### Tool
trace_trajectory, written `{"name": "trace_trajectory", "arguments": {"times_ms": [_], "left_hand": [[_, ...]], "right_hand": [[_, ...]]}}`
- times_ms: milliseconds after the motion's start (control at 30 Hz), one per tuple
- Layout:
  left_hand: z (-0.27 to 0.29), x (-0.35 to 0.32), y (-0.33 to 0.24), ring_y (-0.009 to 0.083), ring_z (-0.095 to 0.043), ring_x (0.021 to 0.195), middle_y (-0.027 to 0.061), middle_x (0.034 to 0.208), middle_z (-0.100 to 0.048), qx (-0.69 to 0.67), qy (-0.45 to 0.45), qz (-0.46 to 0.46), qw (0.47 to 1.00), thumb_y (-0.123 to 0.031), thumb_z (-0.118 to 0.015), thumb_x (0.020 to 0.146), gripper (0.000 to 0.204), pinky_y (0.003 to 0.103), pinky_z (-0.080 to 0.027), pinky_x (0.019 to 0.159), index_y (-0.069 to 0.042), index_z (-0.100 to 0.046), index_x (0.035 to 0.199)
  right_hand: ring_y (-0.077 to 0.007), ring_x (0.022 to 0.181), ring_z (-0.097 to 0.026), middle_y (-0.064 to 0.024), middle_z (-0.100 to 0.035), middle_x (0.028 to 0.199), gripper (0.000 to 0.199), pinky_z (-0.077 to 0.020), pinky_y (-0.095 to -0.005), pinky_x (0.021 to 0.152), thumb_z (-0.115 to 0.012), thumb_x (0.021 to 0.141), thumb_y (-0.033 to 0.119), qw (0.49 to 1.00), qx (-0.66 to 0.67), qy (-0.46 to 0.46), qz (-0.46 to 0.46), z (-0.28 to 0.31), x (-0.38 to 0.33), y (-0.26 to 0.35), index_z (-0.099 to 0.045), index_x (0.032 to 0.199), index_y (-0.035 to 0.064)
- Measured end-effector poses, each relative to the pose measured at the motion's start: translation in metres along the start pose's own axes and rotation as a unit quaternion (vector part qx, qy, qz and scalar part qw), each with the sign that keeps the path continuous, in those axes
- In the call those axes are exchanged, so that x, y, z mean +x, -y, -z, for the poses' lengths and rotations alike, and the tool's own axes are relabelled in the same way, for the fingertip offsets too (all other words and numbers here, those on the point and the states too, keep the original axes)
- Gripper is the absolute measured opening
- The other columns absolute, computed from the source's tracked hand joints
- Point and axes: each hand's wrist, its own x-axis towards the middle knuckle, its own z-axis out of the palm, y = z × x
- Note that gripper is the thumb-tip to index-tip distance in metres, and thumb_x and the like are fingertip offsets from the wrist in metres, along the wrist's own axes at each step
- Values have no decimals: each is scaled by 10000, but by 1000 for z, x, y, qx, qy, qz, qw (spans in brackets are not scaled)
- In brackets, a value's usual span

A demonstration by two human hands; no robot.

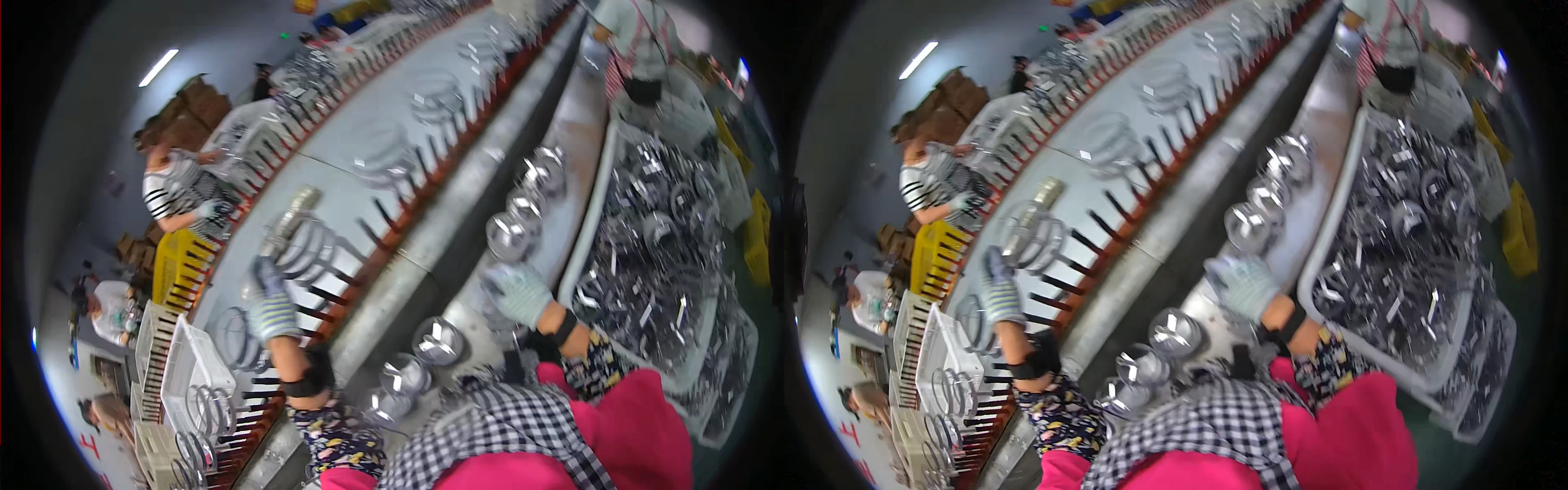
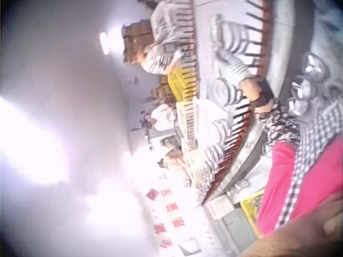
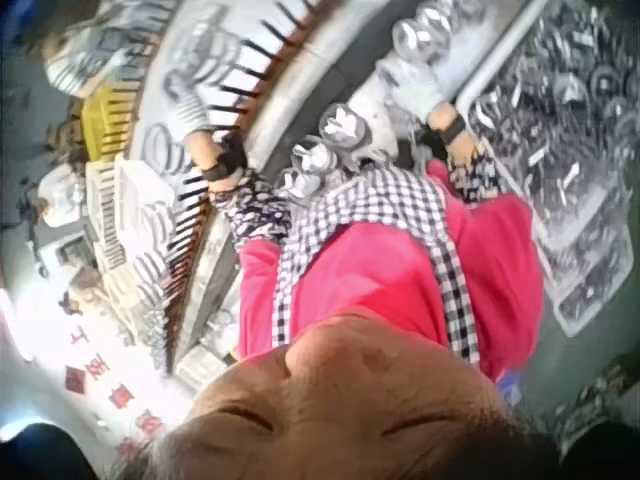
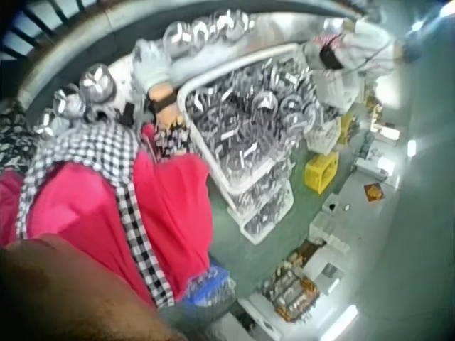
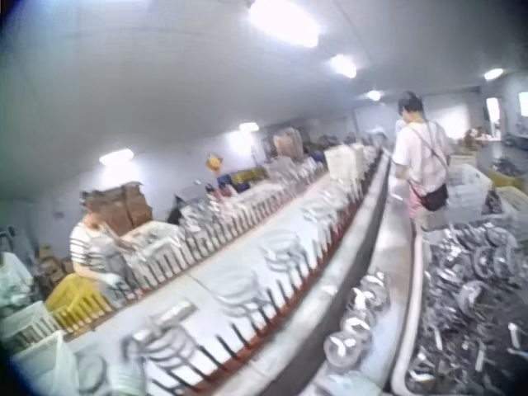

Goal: Picking up metal rings from a bin and placing them onto a specialized conveyor rack in a factory setting.

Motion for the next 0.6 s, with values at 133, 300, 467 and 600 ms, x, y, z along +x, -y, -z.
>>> {"name": "trace_trajectory", "arguments": {"times_ms": [133, 300, 467, 600], "left_hand": [[24, -12, -33, 168, -538, 843, 84, 1075, -584, -170, -3, 84, 982, -233, -514, 938, 399, 288, -428, 774, -68, -457, 1296], [54, -59, -47, 68, -422, 649, 39, 922, -518, -91, -61, 130, 986, -208, -528, 919, 515, 162, -306, 510, -80, -340, 1381], [41, -124, -46, 57, -394, 639, -9, 835, -509, -51, -38, 96, 993, -207, -514, 930, 475, 203, -345, 552, -70, -380, 1365], [43, -165, -43, 52, -412, 678, -15, 843, -497, -85, 46, 155, 983, -112, -541, 905, 484, 193, -373, 624, -74, -394, 1365]], "right_hand": [[-363, 1046, -556, -224, -564, 1122, 534, -446, -430, 888, -536, 855, 399, 967, 25, 156, -200, -18, -8, -56, -468, 1235, 30], [-378, 1095, -541, -255, -427, 1304, 711, -447, -431, 915, -565, 828, 466, 916, 39, 343, -204, -47, -29, -73, -343, 1339, 23], [-371, 1086, -547, -229, -410, 1324, 701, -452, -428, 915, -623, 800, 385, 922, 43, 347, -165, -43, -34, -84, -338, 1350, 57], [-365, 1076, -555, -216, -399, 1338, 733, -456, -414, 913, -673, 755, 301, 928, 49, 351, -111, -44, -27, -78, -328, 1363, 83]]}}
